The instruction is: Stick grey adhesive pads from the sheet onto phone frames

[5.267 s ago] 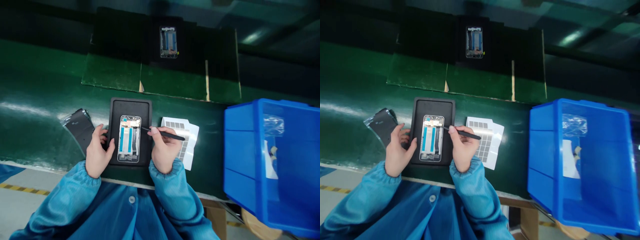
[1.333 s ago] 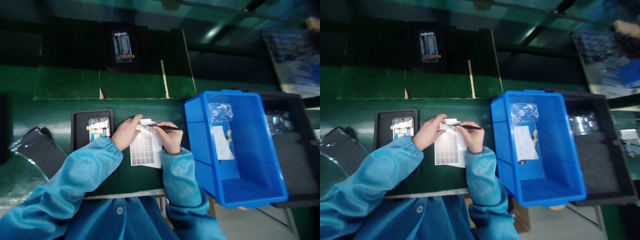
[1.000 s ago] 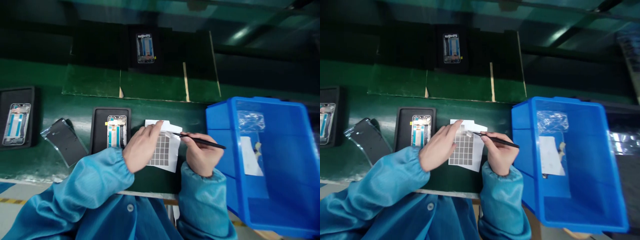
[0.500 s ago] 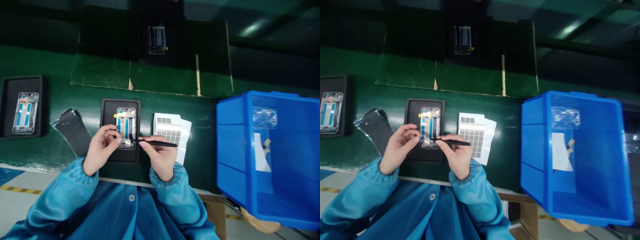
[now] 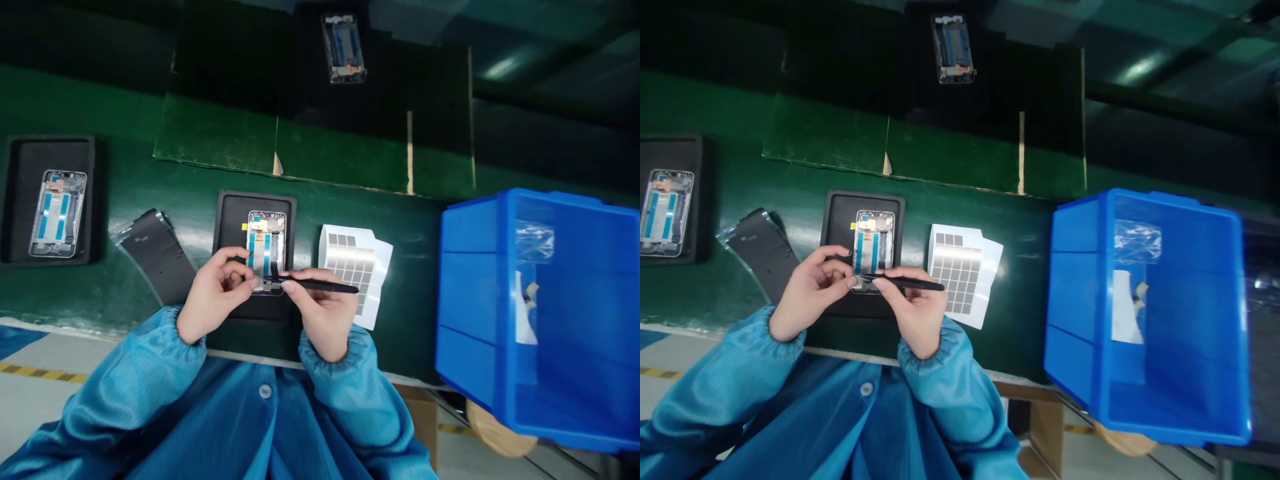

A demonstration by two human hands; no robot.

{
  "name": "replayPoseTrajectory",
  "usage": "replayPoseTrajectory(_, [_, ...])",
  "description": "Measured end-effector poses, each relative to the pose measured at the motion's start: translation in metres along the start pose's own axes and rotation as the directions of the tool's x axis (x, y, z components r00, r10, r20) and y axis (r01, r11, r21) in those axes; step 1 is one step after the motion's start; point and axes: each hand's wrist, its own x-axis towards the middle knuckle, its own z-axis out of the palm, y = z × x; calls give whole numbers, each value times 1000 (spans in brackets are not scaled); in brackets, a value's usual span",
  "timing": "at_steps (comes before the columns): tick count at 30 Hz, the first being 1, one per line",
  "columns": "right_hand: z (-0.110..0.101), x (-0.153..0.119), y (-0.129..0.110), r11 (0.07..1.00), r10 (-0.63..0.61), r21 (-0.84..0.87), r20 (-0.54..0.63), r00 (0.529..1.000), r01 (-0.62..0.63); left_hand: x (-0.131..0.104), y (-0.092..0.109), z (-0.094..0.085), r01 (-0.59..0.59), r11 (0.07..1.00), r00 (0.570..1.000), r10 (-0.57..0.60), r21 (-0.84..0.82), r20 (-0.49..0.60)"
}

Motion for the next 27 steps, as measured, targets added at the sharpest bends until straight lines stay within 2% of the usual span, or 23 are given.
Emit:
replayPoseTrajectory(10, [7,-2,2,995,87,46,37,995,-89,2,3,-5,1,1000,1000,-2,-28,-29])
replayPoseTrajectory(18, [10,-2,4,996,89,31,-5,996,-89,2,3,-7,-46,999,999,47,17,-25])
replayPoseTrajectory(21, [10,3,4,996,85,-21,-45,995,-86,3,-2,-12,-146,977,982,162,155,-96])
replayPoseTrajectory(24, [12,17,5,993,68,-96,-83,994,-76,6,-7,-19,-246,881,925,338,403,-173])
replayPoseTrajectory(27, [17,34,10,988,0,-153,-99,995,-15,11,-13,-20,-334,719,870,484,610,-94])
